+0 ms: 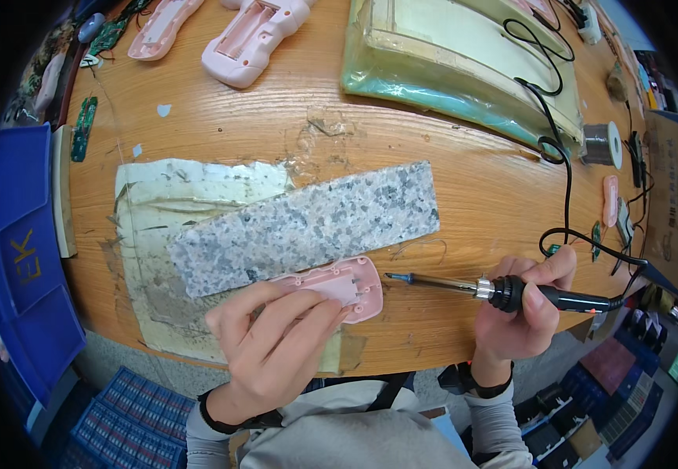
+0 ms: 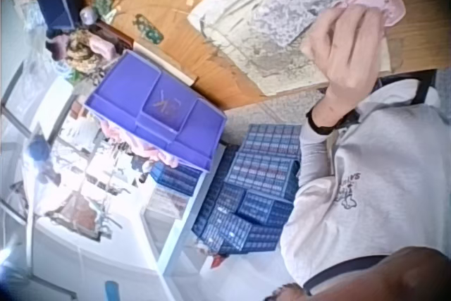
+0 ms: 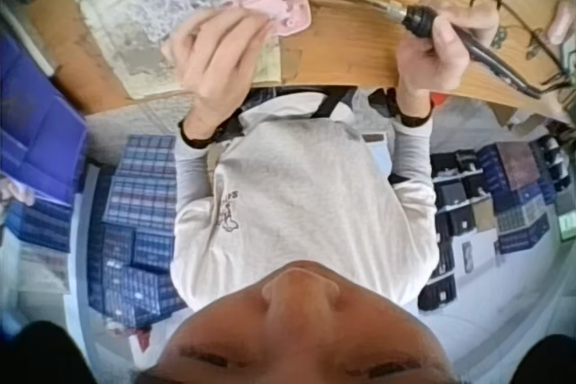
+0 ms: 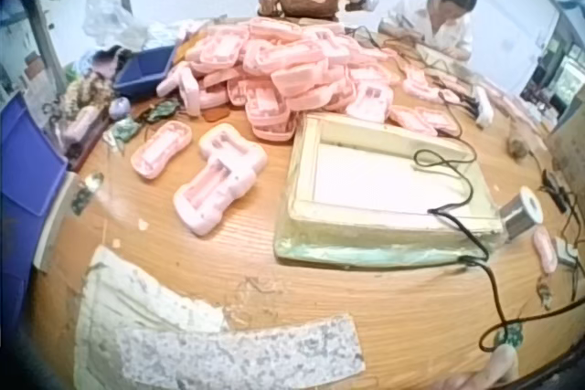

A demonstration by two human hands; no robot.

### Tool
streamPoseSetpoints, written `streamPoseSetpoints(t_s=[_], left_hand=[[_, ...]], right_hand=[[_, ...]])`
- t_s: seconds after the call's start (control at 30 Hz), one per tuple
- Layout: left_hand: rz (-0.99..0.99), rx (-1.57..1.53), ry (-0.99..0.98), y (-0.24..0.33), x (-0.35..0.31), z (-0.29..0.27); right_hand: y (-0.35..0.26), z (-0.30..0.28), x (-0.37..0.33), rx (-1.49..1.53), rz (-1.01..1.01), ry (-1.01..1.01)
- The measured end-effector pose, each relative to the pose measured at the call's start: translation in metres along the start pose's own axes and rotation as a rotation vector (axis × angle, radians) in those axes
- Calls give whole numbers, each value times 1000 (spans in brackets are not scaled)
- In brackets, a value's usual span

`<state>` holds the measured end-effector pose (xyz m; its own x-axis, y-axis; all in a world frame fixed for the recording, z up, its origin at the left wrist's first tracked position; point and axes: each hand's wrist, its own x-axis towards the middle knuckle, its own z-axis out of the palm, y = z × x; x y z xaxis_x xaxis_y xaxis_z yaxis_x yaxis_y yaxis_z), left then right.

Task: Soldering wires onto a circuit board and assembling a pink plastic electronic device.

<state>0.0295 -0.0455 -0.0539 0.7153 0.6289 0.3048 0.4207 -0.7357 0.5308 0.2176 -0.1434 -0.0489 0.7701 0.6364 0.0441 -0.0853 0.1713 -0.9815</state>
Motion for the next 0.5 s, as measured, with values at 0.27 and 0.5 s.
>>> streamPoseSetpoints(t_s=[0.27, 0.5], left_hand=[[-105, -60, -58, -3, -4, 12], [-99, -62, -56, -3, -3, 14]], right_hand=[[5, 5, -5, -95, 0, -2], [6, 4, -7, -181, -17, -6]])
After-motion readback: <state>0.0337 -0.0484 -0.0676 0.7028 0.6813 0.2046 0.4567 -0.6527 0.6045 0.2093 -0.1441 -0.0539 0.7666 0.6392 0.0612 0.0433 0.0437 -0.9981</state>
